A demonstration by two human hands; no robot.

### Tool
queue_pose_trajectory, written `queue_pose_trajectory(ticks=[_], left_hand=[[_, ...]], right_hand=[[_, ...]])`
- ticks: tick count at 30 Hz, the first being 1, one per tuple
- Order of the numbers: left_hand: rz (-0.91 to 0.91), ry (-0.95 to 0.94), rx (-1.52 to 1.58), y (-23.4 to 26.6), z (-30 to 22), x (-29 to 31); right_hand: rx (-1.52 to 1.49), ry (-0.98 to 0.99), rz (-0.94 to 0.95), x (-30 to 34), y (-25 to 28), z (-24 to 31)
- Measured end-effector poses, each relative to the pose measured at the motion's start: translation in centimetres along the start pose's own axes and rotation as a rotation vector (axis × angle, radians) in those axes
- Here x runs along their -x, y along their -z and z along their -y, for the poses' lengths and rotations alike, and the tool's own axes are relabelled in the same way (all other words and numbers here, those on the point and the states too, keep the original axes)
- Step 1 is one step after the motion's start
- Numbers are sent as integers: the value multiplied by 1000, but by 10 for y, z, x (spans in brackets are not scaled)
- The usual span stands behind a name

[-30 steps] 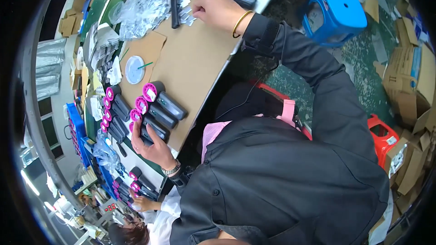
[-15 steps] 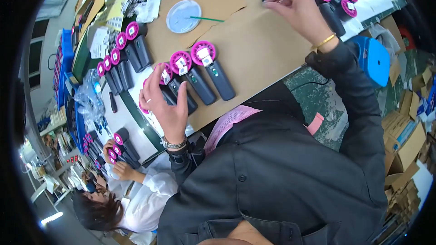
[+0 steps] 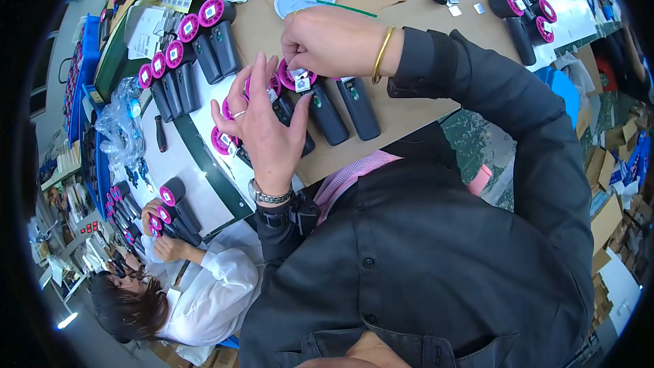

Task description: The recorder is assembling handheld fans and applying a substance using a small brush at a factory workstation.

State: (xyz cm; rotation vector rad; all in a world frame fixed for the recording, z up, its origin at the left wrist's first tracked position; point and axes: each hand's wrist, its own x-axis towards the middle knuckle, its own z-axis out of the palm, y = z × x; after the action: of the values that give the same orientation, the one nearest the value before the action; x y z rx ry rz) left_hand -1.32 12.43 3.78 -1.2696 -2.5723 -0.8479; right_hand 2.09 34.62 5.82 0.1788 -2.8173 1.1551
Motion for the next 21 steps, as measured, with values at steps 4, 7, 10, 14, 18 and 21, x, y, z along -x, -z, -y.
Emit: queue_pose_trajectory(ticks=[4,7,10,14,18,21], left_hand=[[19,13,5,0,1,0],[7,4,3,-3,2,-1],[-5,0,3,-5,3,-1],[-23,6,6,-8,4,0],[-41,9,4,-11,5,2],[-72,1,16,-14,8,3]], right_hand=[[43,-63,87,-5,-3,2],[66,-99,129,-9,-1,4],[87,-112,146,-10,-2,6],[160,-86,21,-1,-14,8],[237,-75,-40,1,-22,7],[261,-32,-236,-2,-26,-3]])
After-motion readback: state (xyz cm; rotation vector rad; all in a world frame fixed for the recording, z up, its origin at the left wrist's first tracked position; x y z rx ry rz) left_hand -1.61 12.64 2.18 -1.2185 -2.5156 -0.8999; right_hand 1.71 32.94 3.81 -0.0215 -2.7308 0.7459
